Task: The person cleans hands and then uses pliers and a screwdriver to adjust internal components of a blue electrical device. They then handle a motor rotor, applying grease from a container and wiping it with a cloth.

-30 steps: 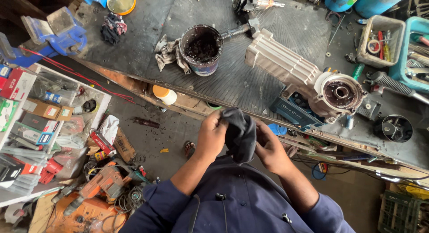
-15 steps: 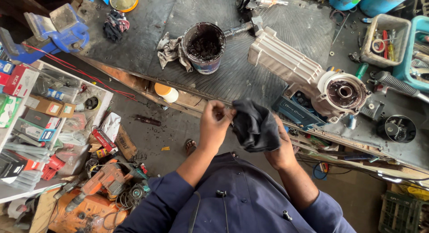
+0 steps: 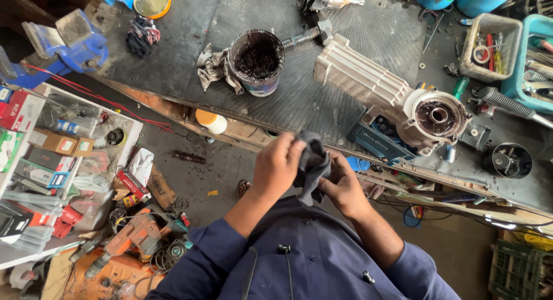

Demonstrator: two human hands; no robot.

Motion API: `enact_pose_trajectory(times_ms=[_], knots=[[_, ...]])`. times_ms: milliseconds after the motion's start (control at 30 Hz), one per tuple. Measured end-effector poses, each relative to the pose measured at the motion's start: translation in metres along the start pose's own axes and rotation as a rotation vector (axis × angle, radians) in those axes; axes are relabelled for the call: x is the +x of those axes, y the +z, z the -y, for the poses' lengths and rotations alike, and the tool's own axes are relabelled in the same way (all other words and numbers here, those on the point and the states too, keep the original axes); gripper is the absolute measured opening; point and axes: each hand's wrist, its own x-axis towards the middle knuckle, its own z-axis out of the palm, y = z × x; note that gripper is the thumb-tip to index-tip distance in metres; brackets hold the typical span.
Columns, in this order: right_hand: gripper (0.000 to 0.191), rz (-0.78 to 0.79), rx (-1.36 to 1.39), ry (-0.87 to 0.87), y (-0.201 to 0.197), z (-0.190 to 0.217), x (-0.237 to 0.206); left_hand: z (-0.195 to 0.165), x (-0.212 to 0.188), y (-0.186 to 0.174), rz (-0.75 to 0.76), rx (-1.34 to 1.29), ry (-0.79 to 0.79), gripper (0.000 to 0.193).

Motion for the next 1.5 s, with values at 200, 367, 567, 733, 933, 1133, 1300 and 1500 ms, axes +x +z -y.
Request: enact_pose_trajectory(times_ms=[200,367,567,733,933,1133,1300,1500], knots=[[0.077,0.074,0.238,-0.007,-0.011,0.018,-0.010,0.047,0.016,-0.028,0.167,-1.226,-0.467,0.039],[0.076,0.004,0.008,-0.097,0.013,0.030,-0.006,0.006,-0.013,-0.038,0.444,-0.838,0.075,0.047],[0.035,-0.270,-1.223,-0.476,0.030,0.033,0.007,-0.038,-0.038,0.008,0.199,-0.547,-0.062,0.078],[0.013,-0.418,-1.228,-0.414,0.023,0.024,0.012,-0.039,-0.041,0.011,0.203,-0.500,-0.234,0.057],[0.019,-0.381,-0.657,-0.258,0.031,-0.009,0.014,-0.012,-0.033,0.016,0.018,-0.396,-0.442,0.054],[0.021,-0.183,-0.250,0.002,0.021,-0.016,0.010,0.039,-0.007,0.000,0.005,-1.302,-0.727,0.038],[0.015,-0.126,0.333,-0.124,0.020,-0.022,0.028,0.024,-0.015,-0.004,0.074,-1.374,-0.711,0.057],[0.050,-0.097,-0.388,-0.201,0.047,-0.008,0.032,-0.007,-0.024,-0.026,-0.018,-0.277,0.088,0.052]])
